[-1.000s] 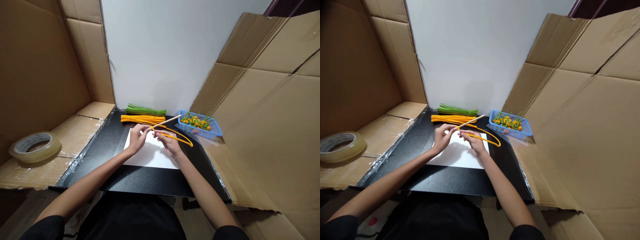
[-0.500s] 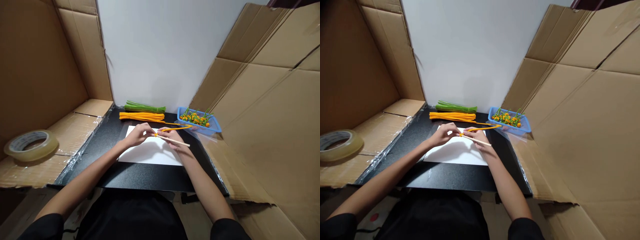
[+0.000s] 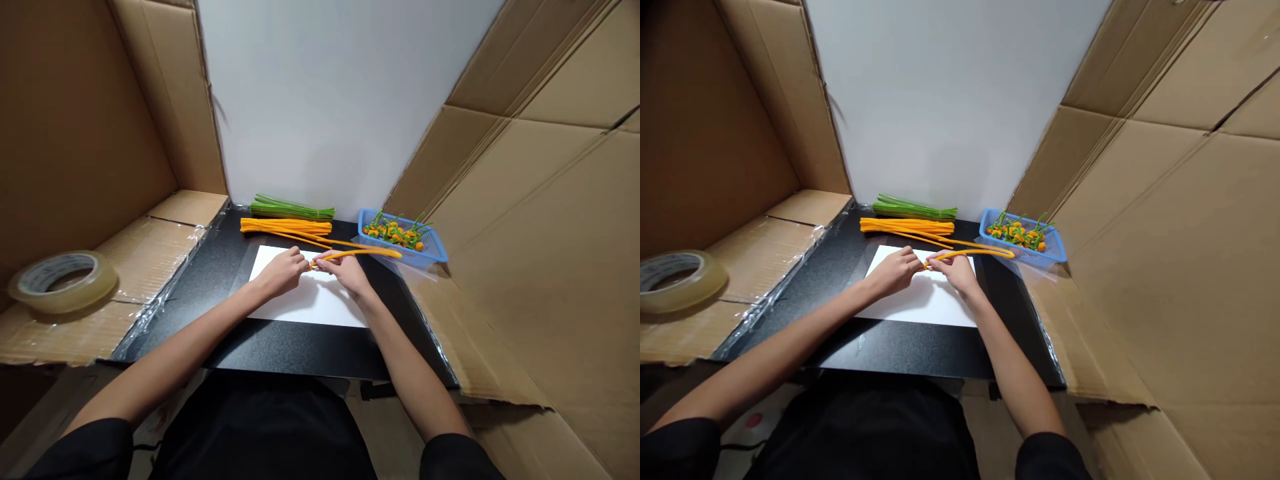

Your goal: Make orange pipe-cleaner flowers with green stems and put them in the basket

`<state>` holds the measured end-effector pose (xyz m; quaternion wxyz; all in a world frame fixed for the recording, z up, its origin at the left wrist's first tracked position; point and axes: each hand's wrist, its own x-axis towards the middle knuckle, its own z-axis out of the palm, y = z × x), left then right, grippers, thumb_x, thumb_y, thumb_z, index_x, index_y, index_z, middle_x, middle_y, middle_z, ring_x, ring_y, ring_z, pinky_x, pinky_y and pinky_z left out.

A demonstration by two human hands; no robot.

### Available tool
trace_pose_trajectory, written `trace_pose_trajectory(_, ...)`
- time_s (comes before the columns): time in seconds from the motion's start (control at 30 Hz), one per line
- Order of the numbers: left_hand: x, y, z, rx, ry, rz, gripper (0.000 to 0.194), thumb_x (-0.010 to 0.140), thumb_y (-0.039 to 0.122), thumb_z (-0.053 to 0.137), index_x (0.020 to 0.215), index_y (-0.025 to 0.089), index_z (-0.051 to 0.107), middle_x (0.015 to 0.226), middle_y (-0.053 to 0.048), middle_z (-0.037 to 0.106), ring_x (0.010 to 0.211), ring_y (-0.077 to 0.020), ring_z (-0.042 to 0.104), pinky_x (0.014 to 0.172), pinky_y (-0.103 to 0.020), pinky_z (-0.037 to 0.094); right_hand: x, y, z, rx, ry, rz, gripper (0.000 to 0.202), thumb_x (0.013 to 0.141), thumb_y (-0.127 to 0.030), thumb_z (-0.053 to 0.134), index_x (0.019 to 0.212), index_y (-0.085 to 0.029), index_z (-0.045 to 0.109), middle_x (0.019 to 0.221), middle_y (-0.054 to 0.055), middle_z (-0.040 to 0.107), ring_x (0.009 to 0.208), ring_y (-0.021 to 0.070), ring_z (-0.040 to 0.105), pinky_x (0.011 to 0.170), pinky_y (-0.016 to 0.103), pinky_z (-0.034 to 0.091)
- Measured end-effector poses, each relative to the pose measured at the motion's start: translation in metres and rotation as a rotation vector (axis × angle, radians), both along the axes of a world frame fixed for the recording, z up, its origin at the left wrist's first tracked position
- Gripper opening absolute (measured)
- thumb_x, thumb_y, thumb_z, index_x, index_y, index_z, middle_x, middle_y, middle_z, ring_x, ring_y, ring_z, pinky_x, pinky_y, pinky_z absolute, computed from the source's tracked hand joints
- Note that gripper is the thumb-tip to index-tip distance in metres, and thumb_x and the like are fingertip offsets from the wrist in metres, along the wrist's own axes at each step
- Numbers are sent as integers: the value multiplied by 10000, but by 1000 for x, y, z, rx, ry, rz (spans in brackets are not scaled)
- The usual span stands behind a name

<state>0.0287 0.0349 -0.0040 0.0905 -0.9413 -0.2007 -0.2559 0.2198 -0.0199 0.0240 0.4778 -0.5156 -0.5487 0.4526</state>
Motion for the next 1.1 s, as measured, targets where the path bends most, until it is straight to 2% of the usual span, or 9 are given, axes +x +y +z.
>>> trace_pose_trajectory(0.1, 1, -3, -2, -206, -182, 151, 161, 861, 67, 569, 839, 146, 708, 779, -77, 714, 779, -219, 570, 696, -329, 455, -7, -1, -5, 94, -51, -59, 287, 697, -445, 781, 821, -187, 754, 731, 46, 734, 738, 196, 681, 663, 298, 479)
trace_pose_trajectory(0.2, 1, -5, -2, -356, -312, 235, 129, 860, 111, 596, 827, 153, 713, 789, -69, 729, 770, -214, 582, 696, -324, 450, -13, -3, -7, 168, -153, -79, 239, 752, -406, 740, 864, -199, 777, 701, 43, 726, 694, 190, 676, 606, 286, 472)
trace_pose_trajectory(0.33, 4, -9, 0, -497, -567, 315, 114, 868, 200, 622, 812, 162, 714, 789, -57, 726, 738, -189, 601, 681, -306, 438, -23, -6, -7, 201, -75, -118, 238, 753, -390, 744, 908, -217, 799, 834, 66, 762, 700, 191, 682, 555, 279, 467)
trace_pose_trajectory(0.57, 14, -13, 0, -970, -1038, 217, 231, 802, 371, 687, 836, 146, 733, 775, -60, 727, 729, -178, 645, 712, -295, 471, -33, -9, -4, 58, 366, -124, 312, 640, -368, 839, 919, -238, 787, 942, 55, 776, 768, 177, 706, 602, 248, 443)
trace_pose_trajectory(0.7, 19, -14, 0, -1233, -1190, 128, 319, 701, 446, 758, 747, 132, 716, 693, -41, 668, 645, -135, 548, 642, -269, 413, -34, -9, -7, -55, 525, -161, 342, 571, -322, 881, 886, -244, 772, 911, 29, 776, 804, 158, 693, 624, 228, 424)
trace_pose_trajectory(0.8, 21, -13, -1, -1463, -1190, -6, 327, 674, 439, 780, 700, 124, 697, 695, -34, 639, 621, -102, 484, 627, -255, 375, -31, -4, -11, -176, 637, -186, 281, 560, -303, 880, 806, -237, 762, 855, 13, 766, 809, 142, 669, 626, 215, 417)
trace_pose_trajectory(0.87, 19, -11, 0, -1526, -1130, -94, 335, 675, 439, 795, 716, 122, 695, 700, -26, 627, 625, -95, 475, 629, -248, 365, -27, -1, -12, -252, 667, -196, 256, 548, -279, 876, 768, -230, 755, 812, 11, 752, 785, 135, 648, 600, 211, 400)
trace_pose_trajectory(1.0, 6, -1, 8, -1441, -870, -258, 350, 756, 465, 755, 738, 122, 686, 691, -18, 621, 639, -100, 485, 649, -248, 376, -16, 2, -10, -346, 602, -84, 276, 510, -262, 880, 750, -211, 754, 755, 16, 711, 730, 128, 598, 544, 213, 353)
trace_pose_trajectory(1.1, -9, 7, 21, -1309, -551, -314, 320, 835, 437, 689, 786, 121, 701, 708, -32, 651, 662, -121, 530, 666, -255, 401, -7, 2, -5, -351, 446, 33, 279, 482, -305, 896, 697, -204, 750, 708, 19, 681, 679, 129, 562, 527, 226, 331)
